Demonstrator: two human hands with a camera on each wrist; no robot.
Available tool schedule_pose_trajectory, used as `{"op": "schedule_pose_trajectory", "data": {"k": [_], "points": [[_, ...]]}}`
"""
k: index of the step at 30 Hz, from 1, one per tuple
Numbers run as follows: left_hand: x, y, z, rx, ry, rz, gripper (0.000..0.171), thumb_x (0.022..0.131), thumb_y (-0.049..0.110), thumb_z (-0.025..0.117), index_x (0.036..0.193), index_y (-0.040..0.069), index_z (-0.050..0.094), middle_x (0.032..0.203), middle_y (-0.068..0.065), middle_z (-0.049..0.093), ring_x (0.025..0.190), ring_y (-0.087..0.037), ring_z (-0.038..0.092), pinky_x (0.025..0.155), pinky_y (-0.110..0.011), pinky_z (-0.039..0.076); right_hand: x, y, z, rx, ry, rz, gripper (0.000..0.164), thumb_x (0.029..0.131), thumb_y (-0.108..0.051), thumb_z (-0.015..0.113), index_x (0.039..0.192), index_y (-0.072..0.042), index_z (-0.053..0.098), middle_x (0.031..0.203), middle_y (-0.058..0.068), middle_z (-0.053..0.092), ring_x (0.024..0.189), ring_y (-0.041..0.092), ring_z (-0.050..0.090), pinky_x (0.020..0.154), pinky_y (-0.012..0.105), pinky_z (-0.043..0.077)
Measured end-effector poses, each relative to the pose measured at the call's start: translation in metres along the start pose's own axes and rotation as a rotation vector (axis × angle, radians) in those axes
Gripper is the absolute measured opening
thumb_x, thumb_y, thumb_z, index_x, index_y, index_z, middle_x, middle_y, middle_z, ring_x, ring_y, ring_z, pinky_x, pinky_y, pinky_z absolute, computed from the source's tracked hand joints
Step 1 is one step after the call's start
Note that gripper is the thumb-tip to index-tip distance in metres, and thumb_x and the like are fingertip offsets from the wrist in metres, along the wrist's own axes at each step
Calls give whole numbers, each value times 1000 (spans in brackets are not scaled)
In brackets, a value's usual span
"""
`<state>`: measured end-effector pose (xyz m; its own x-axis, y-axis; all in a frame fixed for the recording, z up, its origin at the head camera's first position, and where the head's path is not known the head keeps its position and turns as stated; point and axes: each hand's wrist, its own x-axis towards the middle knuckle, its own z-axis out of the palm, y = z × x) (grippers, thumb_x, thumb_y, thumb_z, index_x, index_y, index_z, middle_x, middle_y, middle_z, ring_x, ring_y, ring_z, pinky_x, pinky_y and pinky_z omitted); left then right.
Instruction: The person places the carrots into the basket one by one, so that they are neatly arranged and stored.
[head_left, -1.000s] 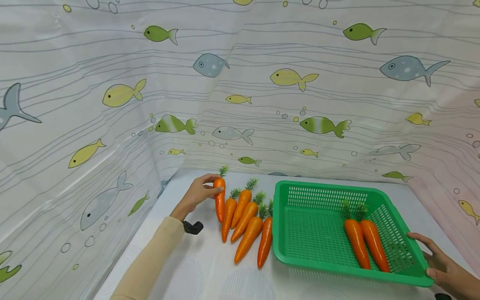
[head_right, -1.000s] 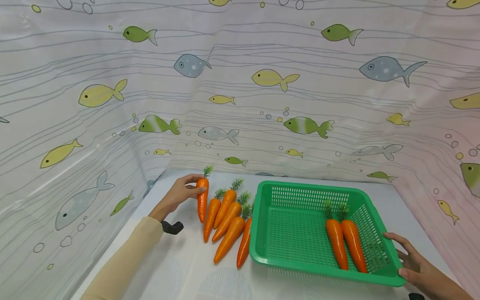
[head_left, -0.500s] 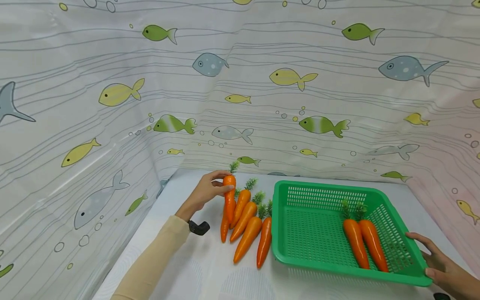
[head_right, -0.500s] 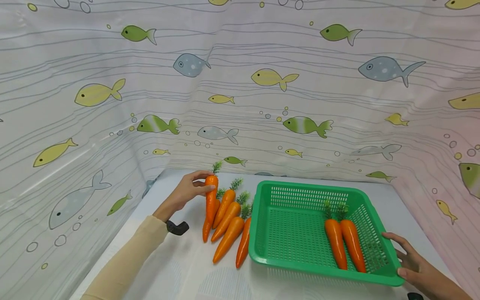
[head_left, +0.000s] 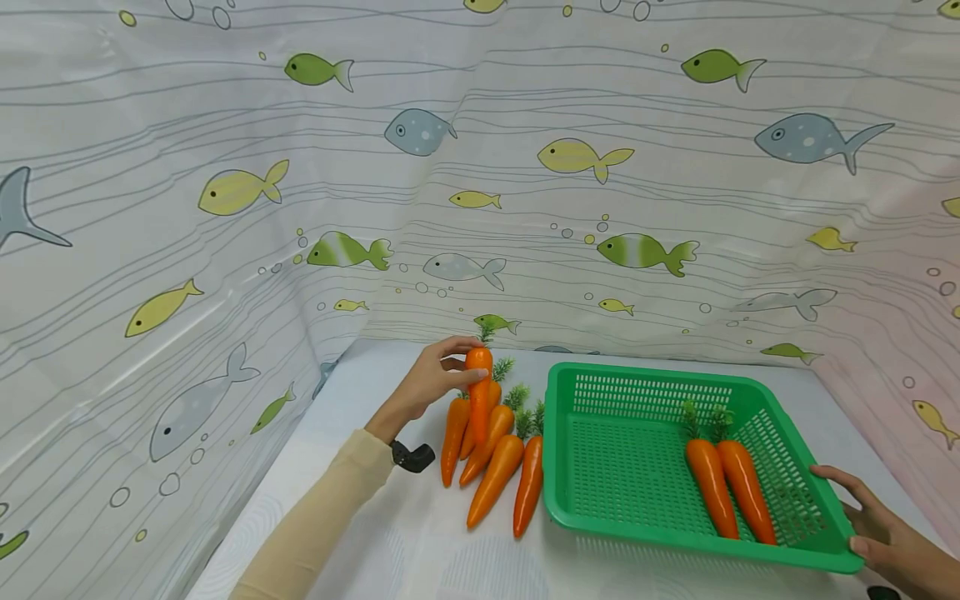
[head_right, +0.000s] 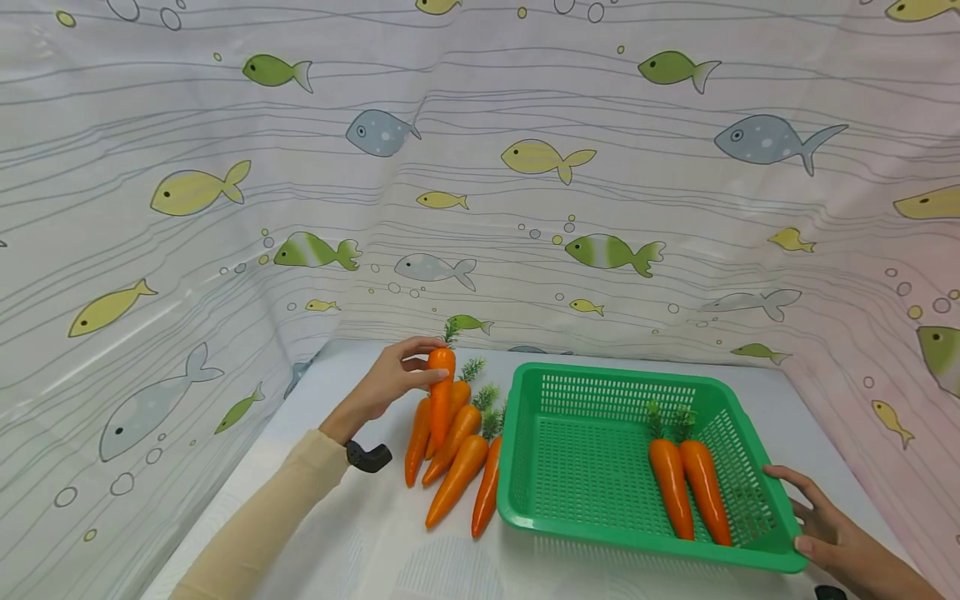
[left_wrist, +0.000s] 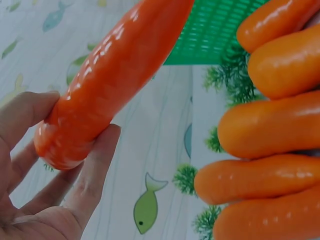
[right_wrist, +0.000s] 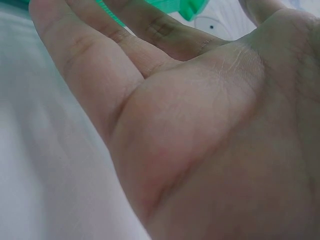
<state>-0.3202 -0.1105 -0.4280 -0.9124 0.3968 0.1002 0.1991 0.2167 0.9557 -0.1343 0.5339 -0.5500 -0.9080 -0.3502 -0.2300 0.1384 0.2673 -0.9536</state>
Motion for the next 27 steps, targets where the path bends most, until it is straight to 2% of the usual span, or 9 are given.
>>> {"op": "schedule_pose_trajectory", "data": {"k": [2, 7, 12, 16, 18, 20, 22, 23, 27], "points": [[2, 2, 4, 1, -20, 15, 49, 93, 23, 80, 139, 16, 63, 138, -5, 60, 110, -29, 66, 89, -63, 55, -1, 0, 0, -4, 3, -10, 69, 108, -29, 46, 150, -62, 1, 131, -31, 18, 107, -3, 57, 83, 44, 61], [6, 7, 13, -3, -61, 28, 50, 95, 25, 77, 143, 19, 63, 137, -2, 63, 114, -28, 65, 92, -57, 57, -1, 1, -1, -7, -7, -28, 69, 109, -26, 45, 150, -60, 2, 128, -43, 19, 107, -3, 57, 82, 44, 61], [10, 13, 23, -55, -88, 35, 49, 95, 24, 78, 141, 20, 64, 134, -5, 63, 114, -30, 65, 92, -60, 56, -1, 1, -2, 3, -17, -27, 70, 109, -25, 45, 150, -60, 1, 127, -41, 18, 109, -5, 55, 83, 43, 61], [15, 16, 31, -71, -109, 45, 49, 94, 22, 79, 141, 21, 64, 134, -4, 64, 113, -29, 65, 89, -48, 60, -1, 1, -1, 7, -13, -11, 69, 109, -26, 45, 149, -61, 1, 131, -33, 17, 110, -6, 54, 83, 43, 61], [18, 18, 35, -77, -113, 47, 49, 94, 22, 79, 140, 22, 65, 133, -5, 64, 112, -28, 66, 88, -44, 61, 0, -1, 0, 4, -12, 9, 69, 108, -27, 45, 148, -63, 1, 144, -17, 15, 109, -6, 55, 84, 44, 61], [20, 20, 39, -83, -119, 51, 50, 93, 22, 80, 140, 20, 65, 132, -5, 64, 110, -29, 66, 88, -45, 60, 0, -4, 1, 7, -17, 35, 68, 108, -28, 45, 145, -65, 1, 153, 9, 8, 109, -5, 55, 85, 45, 60], [23, 23, 43, -84, -125, 54, 50, 92, 22, 81, 140, 20, 65, 132, -6, 64, 110, -29, 65, 87, -46, 60, 1, -7, 2, 5, -26, 56, 69, 108, -30, 46, 143, -67, 0, 153, 33, -6, 108, -5, 55, 85, 47, 60], [24, 24, 45, -88, -130, 58, 50, 92, 23, 81, 140, 19, 65, 133, -6, 63, 110, -30, 65, 87, -47, 61, 1, -9, 2, 1, -29, 67, 69, 108, -30, 46, 142, -68, 0, 150, 41, -14, 108, -4, 55, 86, 47, 60], [31, 29, 54, -83, -143, 75, 50, 93, 25, 81, 140, 18, 64, 133, -5, 63, 110, -30, 65, 85, -44, 61, 1, -13, 3, -12, -32, 87, 66, 108, -32, 46, 138, -70, 2, 149, 47, -17, 113, 8, 56, 85, 49, 60]]}}
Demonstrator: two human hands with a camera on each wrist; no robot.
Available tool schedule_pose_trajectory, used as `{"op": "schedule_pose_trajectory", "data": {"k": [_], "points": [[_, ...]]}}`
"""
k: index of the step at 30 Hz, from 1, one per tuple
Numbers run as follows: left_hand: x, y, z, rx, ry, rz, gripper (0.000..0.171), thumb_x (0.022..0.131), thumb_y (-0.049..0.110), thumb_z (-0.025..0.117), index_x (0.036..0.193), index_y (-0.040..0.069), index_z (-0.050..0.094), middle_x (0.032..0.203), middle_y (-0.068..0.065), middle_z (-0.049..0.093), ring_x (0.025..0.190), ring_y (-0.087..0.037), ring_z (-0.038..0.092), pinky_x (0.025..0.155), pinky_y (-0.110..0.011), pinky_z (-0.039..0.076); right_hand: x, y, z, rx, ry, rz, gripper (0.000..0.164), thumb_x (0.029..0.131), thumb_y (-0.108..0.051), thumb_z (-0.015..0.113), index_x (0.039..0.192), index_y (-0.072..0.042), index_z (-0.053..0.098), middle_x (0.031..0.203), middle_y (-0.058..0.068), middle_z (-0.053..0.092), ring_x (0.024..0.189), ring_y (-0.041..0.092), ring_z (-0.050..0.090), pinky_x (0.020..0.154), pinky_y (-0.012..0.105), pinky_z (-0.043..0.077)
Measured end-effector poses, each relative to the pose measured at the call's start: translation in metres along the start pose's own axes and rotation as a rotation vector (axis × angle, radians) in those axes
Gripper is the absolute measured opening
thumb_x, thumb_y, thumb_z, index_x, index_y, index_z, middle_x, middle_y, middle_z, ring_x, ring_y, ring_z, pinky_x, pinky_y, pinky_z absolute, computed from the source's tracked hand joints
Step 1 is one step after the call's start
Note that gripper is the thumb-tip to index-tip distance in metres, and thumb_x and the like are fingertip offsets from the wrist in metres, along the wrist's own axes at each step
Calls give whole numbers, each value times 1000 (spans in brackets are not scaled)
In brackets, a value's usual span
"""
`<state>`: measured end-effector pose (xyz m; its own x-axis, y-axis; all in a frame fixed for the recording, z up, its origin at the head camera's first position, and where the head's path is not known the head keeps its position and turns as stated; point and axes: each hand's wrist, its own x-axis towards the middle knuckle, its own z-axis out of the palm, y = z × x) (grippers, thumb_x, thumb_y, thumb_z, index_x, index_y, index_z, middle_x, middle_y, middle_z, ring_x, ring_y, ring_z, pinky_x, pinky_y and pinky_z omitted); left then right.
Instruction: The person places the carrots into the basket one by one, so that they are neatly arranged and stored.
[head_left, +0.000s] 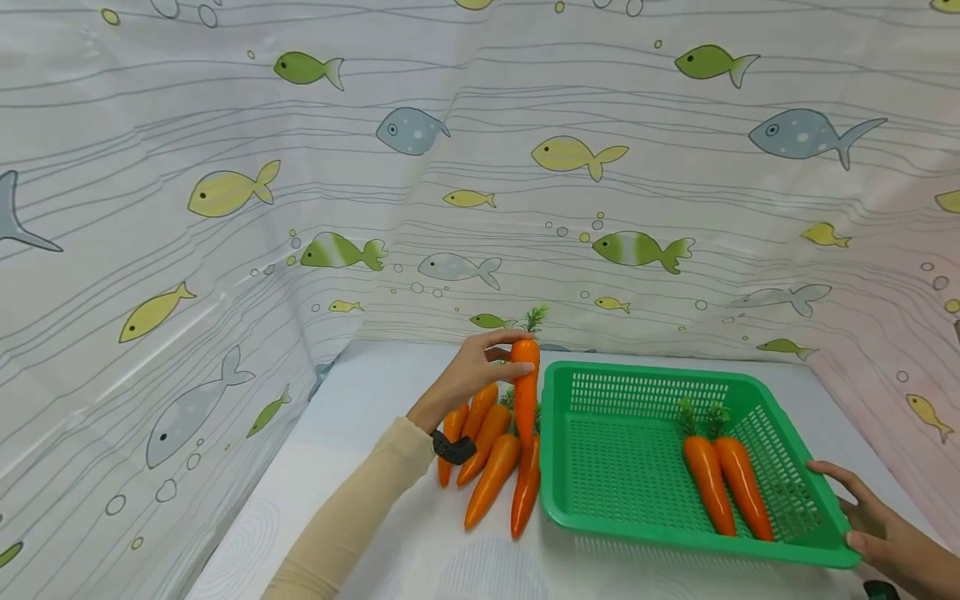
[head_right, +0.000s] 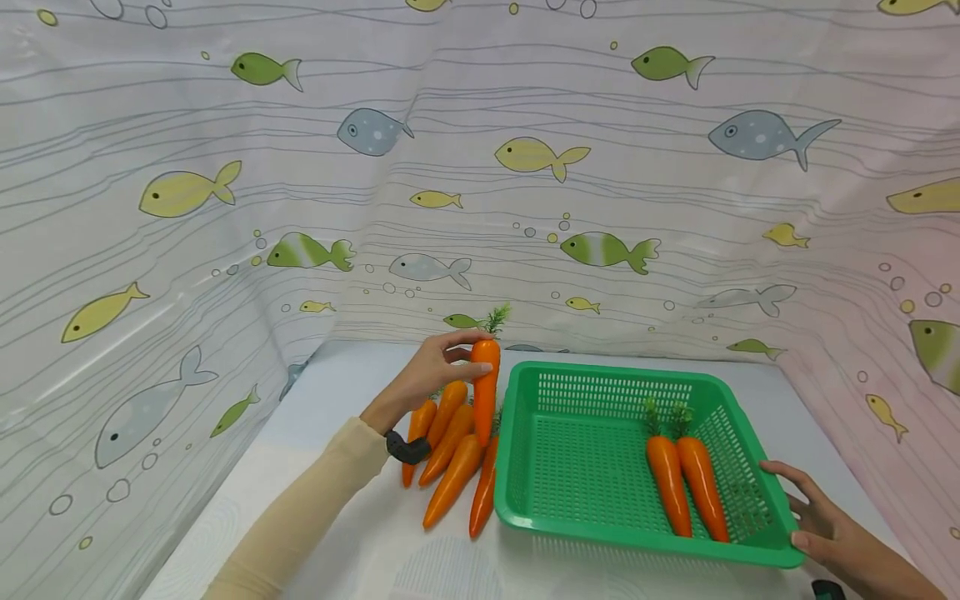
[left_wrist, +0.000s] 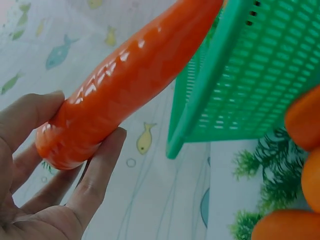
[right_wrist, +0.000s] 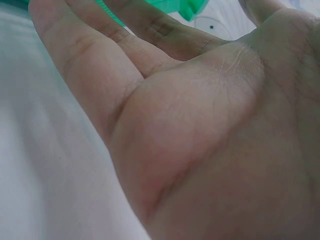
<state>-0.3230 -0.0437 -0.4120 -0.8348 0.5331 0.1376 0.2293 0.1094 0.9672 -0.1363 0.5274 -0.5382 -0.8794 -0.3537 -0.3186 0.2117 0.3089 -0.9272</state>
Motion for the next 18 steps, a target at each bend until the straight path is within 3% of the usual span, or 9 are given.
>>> {"op": "schedule_pose_trajectory", "data": {"k": [3, 6, 9, 11, 12, 14, 17, 18], "points": [[6, 3, 7, -11, -20, 21, 49, 93, 23, 80, 140, 17, 64, 133, -5, 62, 110, -30, 65, 84, -44, 61, 0, -1, 0, -8, 8, -2, 66, 108, -32, 46, 138, -71, 3, 148, 46, -14, 115, 12, 56, 85, 49, 60], [12, 5, 14, -43, -48, 38, 48, 94, 20, 79, 139, 17, 64, 134, -7, 61, 111, -30, 65, 85, -46, 61, 0, 1, 0, -4, 10, -14, 67, 108, -30, 46, 139, -70, 3, 148, 41, -8, 112, 5, 56, 85, 47, 60], [16, 7, 21, -59, -66, 49, 47, 94, 18, 79, 138, 18, 65, 133, -6, 62, 112, -29, 65, 86, -47, 61, 0, 5, -1, 22, -3, -37, 65, 109, -27, 43, 143, -67, 4, 150, 12, 15, 110, -1, 56, 86, 45, 60], [19, 7, 25, -57, -73, 54, 47, 94, 19, 78, 139, 18, 65, 133, -4, 63, 112, -28, 66, 87, -47, 61, 0, 7, -2, 45, -8, -40, 64, 109, -26, 43, 144, -65, 6, 144, -16, 22, 111, -1, 56, 87, 45, 60], [20, 8, 28, -56, -75, 56, 46, 94, 19, 78, 139, 18, 65, 133, -3, 63, 111, -28, 66, 86, -46, 61, 0, 7, -2, 52, -12, -42, 64, 109, -26, 43, 144, -64, 5, 144, -18, 20, 111, 0, 57, 87, 46, 60], [23, 9, 32, -52, -85, 63, 46, 95, 19, 77, 139, 17, 64, 133, -3, 63, 112, -27, 66, 86, -45, 61, 0, 8, -2, 58, -9, -29, 63, 109, -29, 44, 143, -65, 6, 151, -9, 21, 113, 4, 57, 86, 48, 59], [29, 9, 40, -60, -98, 63, 47, 95, 17, 77, 140, 15, 64, 132, -3, 63, 112, -28, 66, 86, -45, 61, 1, 7, -3, 50, -4, -5, 63, 108, -33, 44, 142, -67, 4, 156, 30, 1, 115, 9, 57, 86, 51, 59], [31, 9, 43, -64, -103, 59, 47, 95, 17, 78, 139, 14, 64, 131, -4, 63, 111, -28, 66, 85, -45, 61, 0, 7, -4, 52, -8, -5, 64, 108, -33, 45, 143, -67, 3, 156, 31, 2, 115, 10, 57, 86, 51, 59]]}}
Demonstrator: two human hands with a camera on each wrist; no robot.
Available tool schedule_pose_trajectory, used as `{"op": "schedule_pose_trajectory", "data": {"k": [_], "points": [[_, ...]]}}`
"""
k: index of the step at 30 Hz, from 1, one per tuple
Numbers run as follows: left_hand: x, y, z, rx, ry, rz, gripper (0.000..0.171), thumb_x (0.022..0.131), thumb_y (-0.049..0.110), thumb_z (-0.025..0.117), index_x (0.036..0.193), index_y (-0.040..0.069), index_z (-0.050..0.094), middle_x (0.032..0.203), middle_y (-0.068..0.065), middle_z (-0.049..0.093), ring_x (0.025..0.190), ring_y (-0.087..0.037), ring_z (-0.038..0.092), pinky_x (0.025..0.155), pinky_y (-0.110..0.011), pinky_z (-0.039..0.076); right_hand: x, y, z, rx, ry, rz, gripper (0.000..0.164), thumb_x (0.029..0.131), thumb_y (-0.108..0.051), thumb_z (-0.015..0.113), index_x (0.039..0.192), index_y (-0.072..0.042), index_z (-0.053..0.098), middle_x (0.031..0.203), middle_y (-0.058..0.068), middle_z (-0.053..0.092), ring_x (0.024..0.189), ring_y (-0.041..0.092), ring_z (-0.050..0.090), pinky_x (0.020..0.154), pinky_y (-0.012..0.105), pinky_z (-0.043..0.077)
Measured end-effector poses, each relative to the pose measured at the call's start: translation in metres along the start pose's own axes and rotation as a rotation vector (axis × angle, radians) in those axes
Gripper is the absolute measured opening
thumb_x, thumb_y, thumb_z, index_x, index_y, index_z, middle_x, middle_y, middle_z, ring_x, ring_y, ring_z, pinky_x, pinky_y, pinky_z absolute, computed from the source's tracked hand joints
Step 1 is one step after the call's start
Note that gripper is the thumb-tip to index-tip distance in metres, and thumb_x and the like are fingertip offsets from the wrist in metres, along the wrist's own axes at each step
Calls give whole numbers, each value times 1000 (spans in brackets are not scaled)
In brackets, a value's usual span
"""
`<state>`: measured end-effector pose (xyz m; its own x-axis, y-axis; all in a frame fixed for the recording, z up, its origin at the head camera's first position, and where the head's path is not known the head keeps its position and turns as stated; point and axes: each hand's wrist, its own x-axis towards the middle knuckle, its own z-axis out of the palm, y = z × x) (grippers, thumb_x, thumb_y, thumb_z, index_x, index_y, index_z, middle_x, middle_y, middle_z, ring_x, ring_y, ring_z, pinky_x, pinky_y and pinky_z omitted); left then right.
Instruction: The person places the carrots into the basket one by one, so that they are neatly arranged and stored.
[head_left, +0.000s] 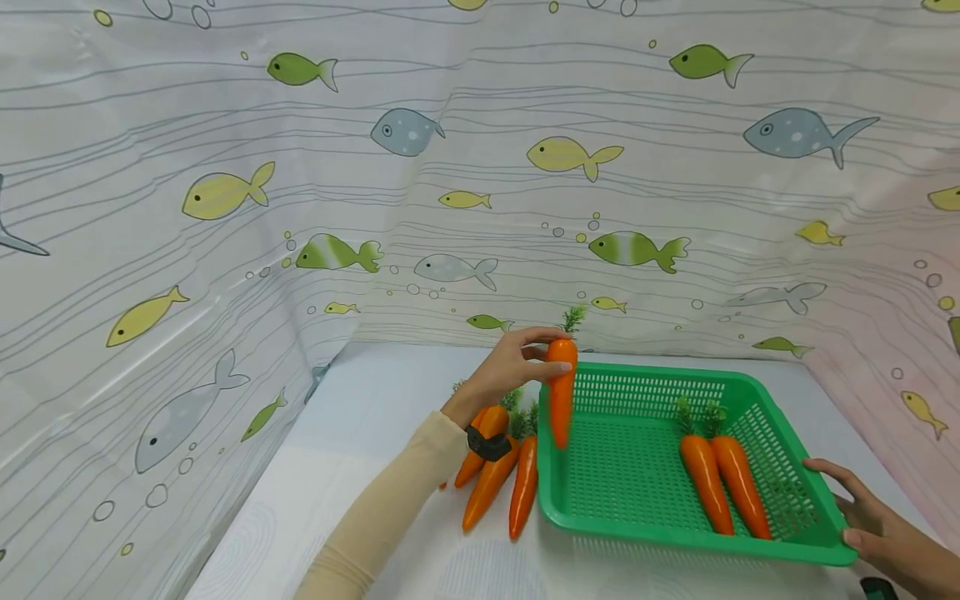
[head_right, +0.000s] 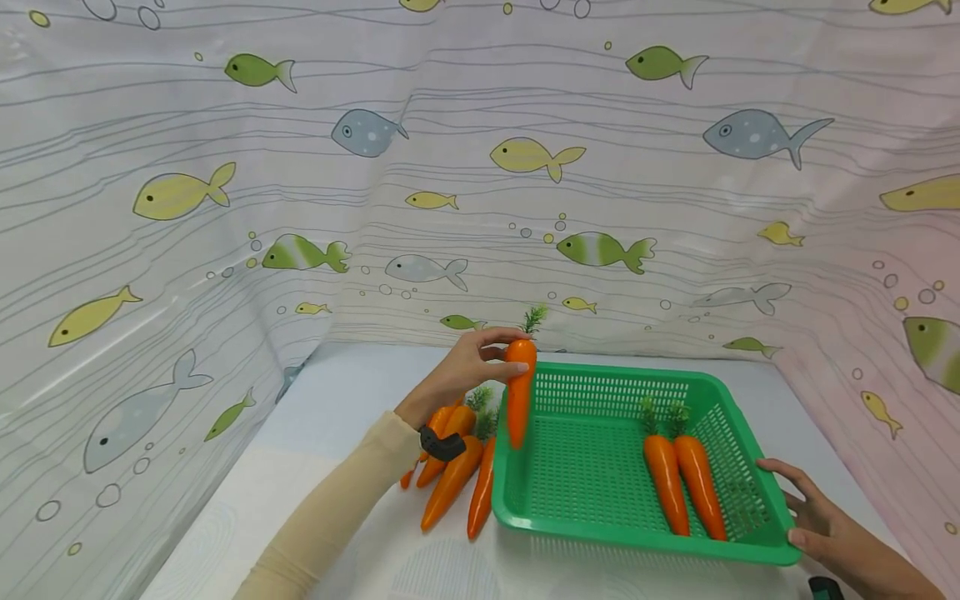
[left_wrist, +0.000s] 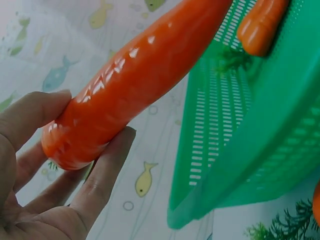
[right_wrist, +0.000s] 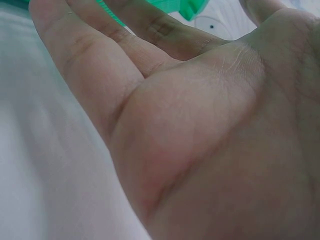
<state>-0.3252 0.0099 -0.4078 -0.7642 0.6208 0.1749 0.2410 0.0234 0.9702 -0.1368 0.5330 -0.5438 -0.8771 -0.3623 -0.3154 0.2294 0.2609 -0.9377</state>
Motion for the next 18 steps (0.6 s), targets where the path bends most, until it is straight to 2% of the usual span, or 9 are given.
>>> {"op": "schedule_pose_trajectory", "data": {"k": [1, 3, 5, 6, 8, 10, 13, 16, 18], "points": [[3, -1, 3, -1, -5, -7, 47, 94, 17, 78, 139, 14, 64, 131, -4, 63, 111, -28, 66, 86, -44, 61, 0, 0, -1, 11, -10, -4, 66, 108, -32, 44, 144, -66, 2, 159, 23, 8, 115, 10, 57, 87, 51, 59], [8, -2, 10, -10, -11, -24, 48, 93, 16, 79, 139, 13, 64, 130, -4, 63, 109, -27, 66, 86, -45, 61, -2, 1, -2, 37, -31, -14, 68, 109, -30, 44, 147, -64, -1, 154, -7, 29, 115, 7, 58, 88, 49, 58], [13, -2, 17, -17, -17, -43, 47, 93, 16, 79, 138, 14, 65, 129, -4, 62, 108, -25, 66, 87, -47, 61, -3, 0, -3, 57, -53, -22, 69, 110, -26, 41, 150, -60, -3, 138, -32, 33, 117, 6, 57, 90, 48, 58], [15, -2, 20, -20, -20, -51, 47, 93, 16, 79, 137, 14, 65, 128, -4, 62, 107, -24, 67, 87, -48, 61, -3, 0, -3, 60, -56, -22, 69, 110, -25, 41, 150, -60, -3, 129, -39, 30, 116, 3, 57, 90, 46, 58], [19, -3, 27, -31, -22, -61, 45, 93, 15, 79, 137, 15, 66, 127, -2, 63, 107, -23, 67, 87, -51, 60, -3, -2, -1, 32, -47, -6, 66, 111, -27, 41, 149, -61, -2, 146, -22, 30, 117, 5, 56, 90, 47, 58], [22, -3, 33, -36, -23, -66, 43, 93, 14, 80, 134, 17, 68, 126, -1, 63, 106, -22, 68, 88, -53, 60, -2, -4, 1, -13, -30, 11, 64, 110, -30, 41, 145, -64, 0, 160, 8, 17, 122, 16, 54, 90, 50, 57], [28, -5, 41, -43, -29, -62, 42, 92, 13, 80, 133, 17, 69, 125, 1, 64, 104, -22, 68, 88, -55, 59, -1, -7, 4, -69, 0, 37, 61, 109, -36, 43, 140, -69, 3, 153, 45, -13, 125, 33, 51, 89, 55, 57], [34, -8, 48, -43, -37, -62, 43, 92, 13, 80, 133, 16, 69, 124, 2, 64, 102, -21, 69, 87, -58, 59, -2, -7, 4, -77, 12, 46, 60, 109, -37, 44, 139, -70, 3, 152, 48, -15, 126, 38, 49, 90, 59, 56], [38, -11, 52, -44, -46, -71, 43, 92, 13, 80, 134, 14, 68, 124, 2, 64, 102, -20, 69, 86, -56, 60, -3, -5, 2, -57, 9, 40, 62, 110, -35, 43, 141, -69, 1, 159, 38, 1, 124, 29, 53, 91, 57, 56]]}}
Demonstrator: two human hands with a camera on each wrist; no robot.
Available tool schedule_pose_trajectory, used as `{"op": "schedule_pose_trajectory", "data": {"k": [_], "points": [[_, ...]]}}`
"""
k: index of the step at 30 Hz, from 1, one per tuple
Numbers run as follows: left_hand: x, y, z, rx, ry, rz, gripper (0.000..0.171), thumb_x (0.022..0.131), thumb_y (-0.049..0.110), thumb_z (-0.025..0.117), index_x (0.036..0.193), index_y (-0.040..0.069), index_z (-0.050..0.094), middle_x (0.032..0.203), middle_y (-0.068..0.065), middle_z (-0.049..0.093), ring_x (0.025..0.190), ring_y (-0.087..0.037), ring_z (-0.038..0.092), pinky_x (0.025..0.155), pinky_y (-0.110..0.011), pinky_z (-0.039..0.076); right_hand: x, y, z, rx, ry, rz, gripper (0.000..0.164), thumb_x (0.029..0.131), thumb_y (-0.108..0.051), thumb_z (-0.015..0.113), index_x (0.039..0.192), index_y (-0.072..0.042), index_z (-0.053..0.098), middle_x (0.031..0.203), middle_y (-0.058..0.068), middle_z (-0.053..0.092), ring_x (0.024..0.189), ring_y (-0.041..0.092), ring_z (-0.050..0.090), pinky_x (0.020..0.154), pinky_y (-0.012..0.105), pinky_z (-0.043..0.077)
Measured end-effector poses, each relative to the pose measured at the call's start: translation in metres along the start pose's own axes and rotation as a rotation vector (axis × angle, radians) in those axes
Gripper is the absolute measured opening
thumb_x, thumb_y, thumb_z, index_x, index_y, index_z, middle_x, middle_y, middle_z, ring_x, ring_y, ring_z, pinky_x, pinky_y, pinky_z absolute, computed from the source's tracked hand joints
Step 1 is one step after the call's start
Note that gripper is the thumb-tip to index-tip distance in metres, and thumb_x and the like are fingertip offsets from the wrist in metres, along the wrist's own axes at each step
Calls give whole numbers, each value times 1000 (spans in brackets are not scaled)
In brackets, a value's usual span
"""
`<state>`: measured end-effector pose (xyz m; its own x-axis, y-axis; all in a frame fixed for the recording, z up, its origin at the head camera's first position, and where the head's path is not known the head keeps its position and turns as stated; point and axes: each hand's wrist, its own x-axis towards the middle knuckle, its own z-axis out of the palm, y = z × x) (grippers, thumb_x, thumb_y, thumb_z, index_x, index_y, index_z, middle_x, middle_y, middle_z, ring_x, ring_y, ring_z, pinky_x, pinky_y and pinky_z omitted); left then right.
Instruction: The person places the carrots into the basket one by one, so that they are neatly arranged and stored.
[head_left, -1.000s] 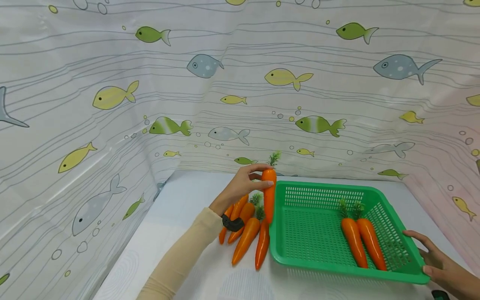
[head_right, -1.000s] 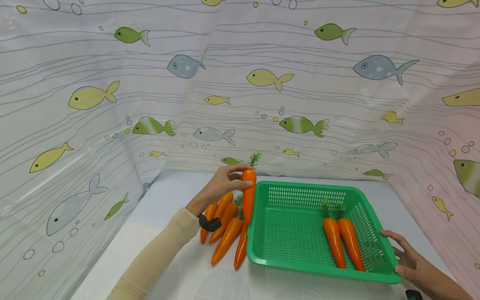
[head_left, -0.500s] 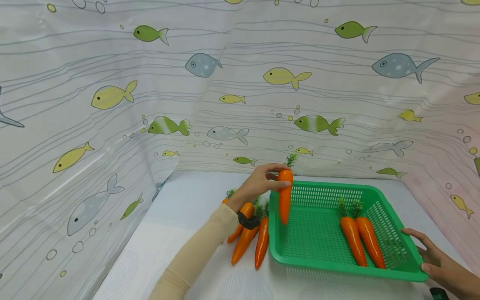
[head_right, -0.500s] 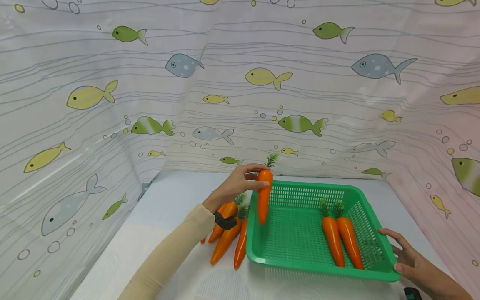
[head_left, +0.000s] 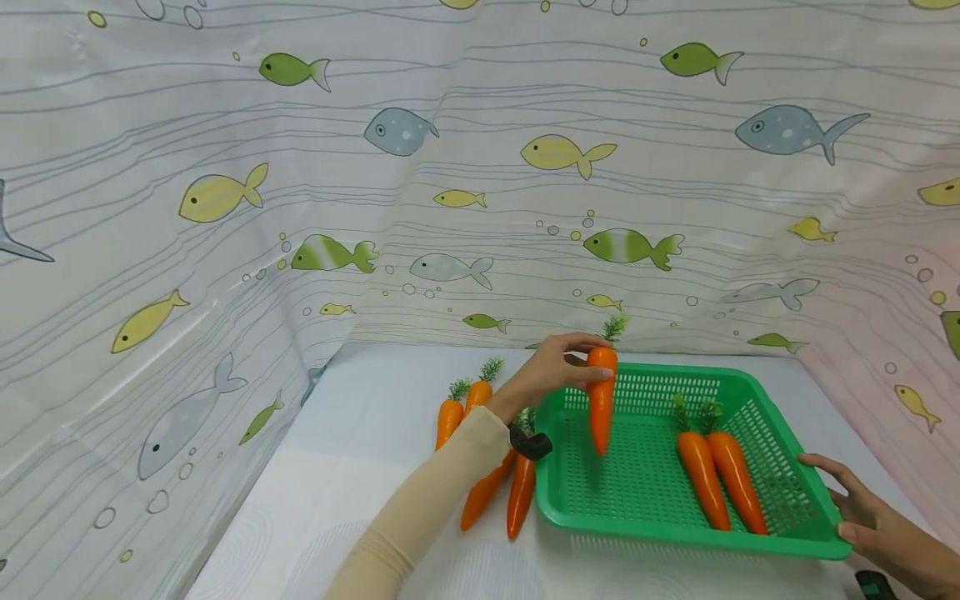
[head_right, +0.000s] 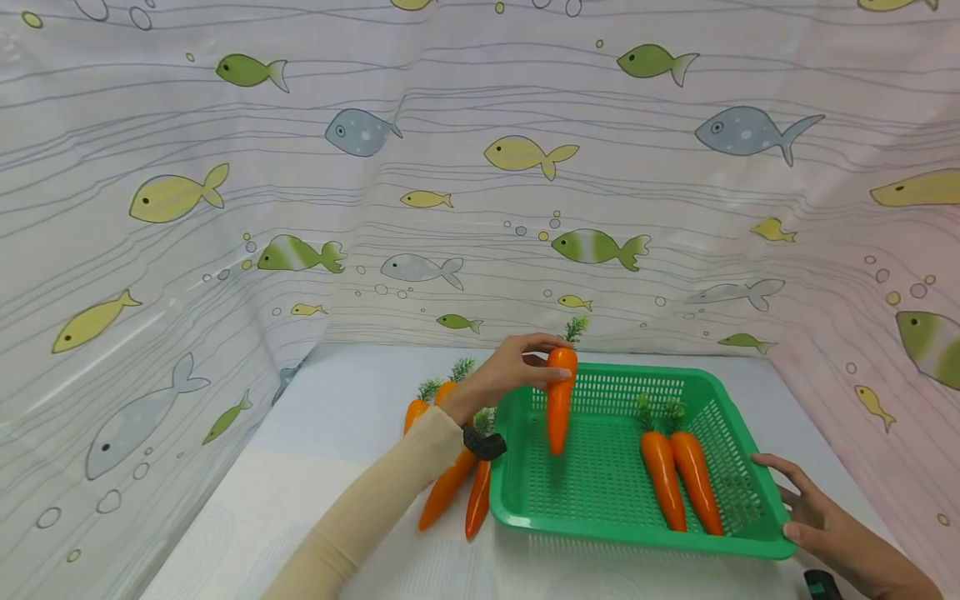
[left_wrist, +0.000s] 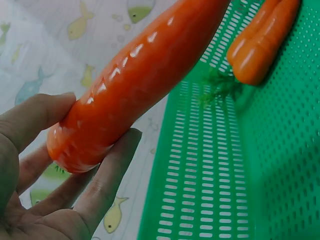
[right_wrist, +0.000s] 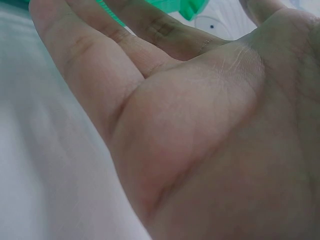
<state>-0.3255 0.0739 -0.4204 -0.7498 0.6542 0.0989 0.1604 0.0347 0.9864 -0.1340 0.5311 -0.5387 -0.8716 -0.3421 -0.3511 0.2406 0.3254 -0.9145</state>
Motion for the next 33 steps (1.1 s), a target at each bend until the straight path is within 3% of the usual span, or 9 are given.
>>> {"op": "schedule_pose_trajectory", "data": {"k": [4, 7, 10, 13, 17, 26, 28, 31, 33], "points": [[5, -4, 6, -5, -8, -33, 43, 92, 13, 80, 134, 14, 68, 123, 4, 64, 100, -18, 70, 81, -48, 62, 1, 7, -5, 79, -38, -44, 67, 110, -30, 43, 148, -62, -2, 144, -24, 30, 117, 7, 57, 90, 50, 57], [10, -8, 12, -14, -11, -54, 44, 92, 12, 80, 135, 13, 67, 123, 5, 63, 98, -17, 70, 78, -43, 63, -1, 12, -8, 121, -59, -66, 70, 109, -29, 44, 151, -59, -4, 126, -41, 30, 114, 1, 58, 89, 47, 58], [14, -12, 19, -31, -15, -68, 45, 92, 10, 80, 135, 11, 66, 122, 4, 62, 95, -18, 71, 76, -42, 64, -1, 12, -7, 107, -50, -63, 69, 110, -29, 43, 151, -58, -4, 132, -36, 29, 116, 4, 58, 89, 47, 58], [18, -16, 25, -35, -21, -86, 44, 91, 10, 80, 134, 12, 67, 120, 2, 62, 91, -20, 72, 75, -42, 64, -1, 7, -4, 50, -18, -27, 65, 110, -33, 43, 147, -63, -1, 157, 4, 27, 120, 16, 57, 89, 50, 58], [24, -22, 33, -18, -28, -108, 42, 91, 11, 81, 131, 15, 69, 117, 0, 63, 87, -21, 72, 79, -48, 63, 0, -1, 1, -9, 10, 8, 62, 110, -36, 44, 140, -69, 1, 153, 48, -11, 124, 32, 53, 90, 54, 57], [32, -27, 54, 10, -67, -147, 36, 90, 10, 82, 123, 9, 70, 108, -3, 63, 82, -22, 71, 83, -61, 58, -1, -3, 4, -13, 16, 22, 66, 109, -34, 46, 139, -74, 3, 154, 47, -15, 126, 34, 51, 91, 58, 56], [35, -27, 59, 15, -76, -163, 34, 89, 10, 82, 122, 9, 70, 107, -4, 64, 81, -22, 71, 82, -60, 59, -1, -3, 3, -6, 14, 17, 67, 110, -33, 47, 141, -72, 2, 156, 44, 0, 123, 26, 54, 91, 56, 56], [40, -26, 65, 38, -89, -184, 35, 89, 10, 82, 122, 9, 69, 103, -5, 65, 80, -22, 71, 80, -58, 60, -2, -2, 0, 15, 3, 0, 70, 110, -30, 46, 146, -68, 0, 154, 15, 27, 116, 9, 58, 92, 51, 56], [42, -25, 70, 46, -90, -204, 35, 89, 8, 82, 122, 7, 69, 99, -6, 66, 77, -24, 71, 79, -59, 60, -1, -2, -1, 17, 0, -5, 71, 110, -29, 46, 148, -66, 0, 149, -1, 24, 114, 3, 58, 92, 50, 56]]}}
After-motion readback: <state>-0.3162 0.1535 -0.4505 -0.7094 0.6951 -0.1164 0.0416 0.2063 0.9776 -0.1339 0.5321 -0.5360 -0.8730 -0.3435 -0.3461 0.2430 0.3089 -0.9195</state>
